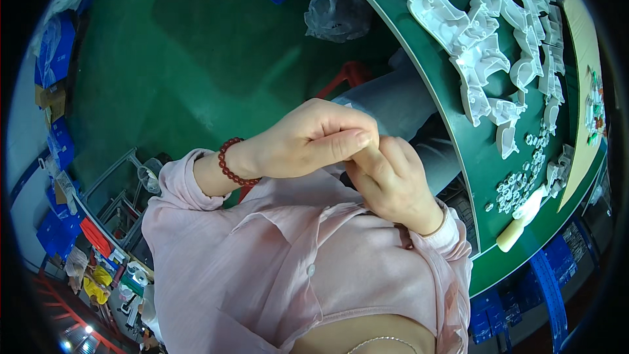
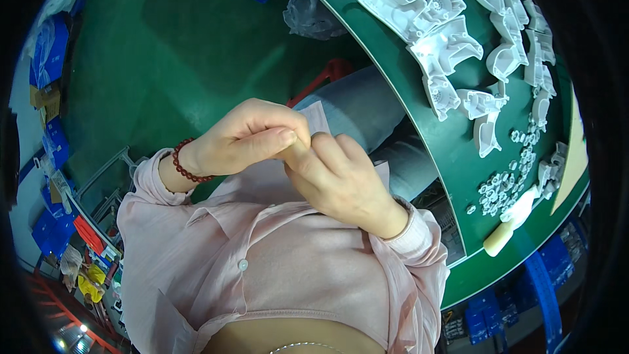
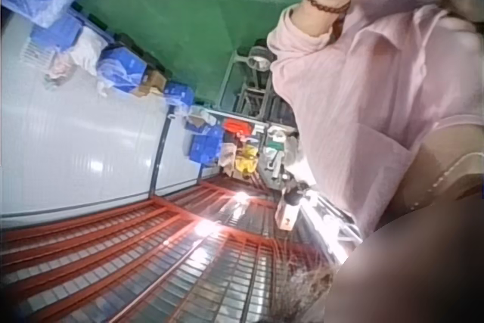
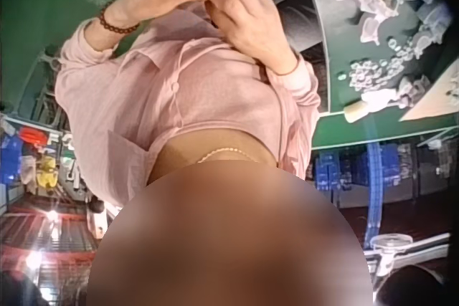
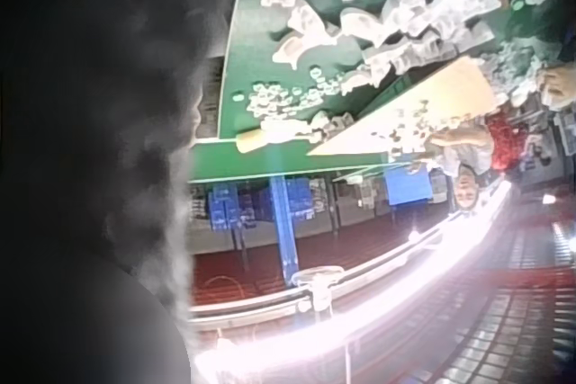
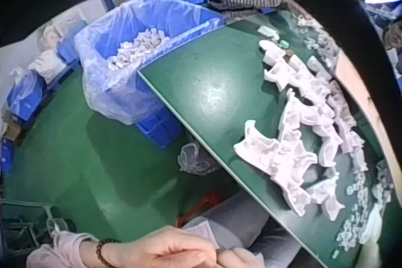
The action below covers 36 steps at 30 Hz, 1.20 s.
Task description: Assembling electronic components, wiring, and circuit boards into plastic device housings at a workbench.
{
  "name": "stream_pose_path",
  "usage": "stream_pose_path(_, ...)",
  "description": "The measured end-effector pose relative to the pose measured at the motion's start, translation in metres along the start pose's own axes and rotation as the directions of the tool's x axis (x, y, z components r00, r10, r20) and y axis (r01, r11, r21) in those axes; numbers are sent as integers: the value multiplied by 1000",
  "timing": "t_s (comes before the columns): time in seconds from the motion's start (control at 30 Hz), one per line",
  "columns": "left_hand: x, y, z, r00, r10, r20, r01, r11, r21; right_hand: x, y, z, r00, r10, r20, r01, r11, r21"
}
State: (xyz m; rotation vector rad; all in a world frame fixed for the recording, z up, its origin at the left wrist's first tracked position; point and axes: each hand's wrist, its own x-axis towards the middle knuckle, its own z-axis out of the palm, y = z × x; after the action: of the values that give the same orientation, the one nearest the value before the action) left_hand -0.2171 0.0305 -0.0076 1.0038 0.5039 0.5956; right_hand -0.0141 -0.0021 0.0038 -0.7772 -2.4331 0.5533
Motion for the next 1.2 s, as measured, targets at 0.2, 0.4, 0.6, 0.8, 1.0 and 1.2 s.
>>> stream_pose_path(0.2,0,-7,8,994,-92,-51,87,992,-94,-11,-1,-1,995,-61,84,75,983,-169)
stream_pose_path(0.4,6,-6,15,959,-278,-48,252,921,-297,-20,-4,-4,982,-80,171,122,961,-249)
stream_pose_path(0.6,12,-2,18,934,-356,30,353,906,-235,-31,-5,-1,989,-109,103,129,968,-215)
stream_pose_path(0.8,11,5,20,962,-266,58,270,898,-347,-34,-5,0,995,-96,-13,92,981,-171)
stream_pose_path(1.0,39,25,35,951,-283,127,280,959,42,-46,-5,-28,993,122,-1,-121,983,141)
stream_pose_path(1.2,16,-6,44,955,-284,-89,270,952,-144,-61,-13,-56,945,282,-166,-62,654,754)
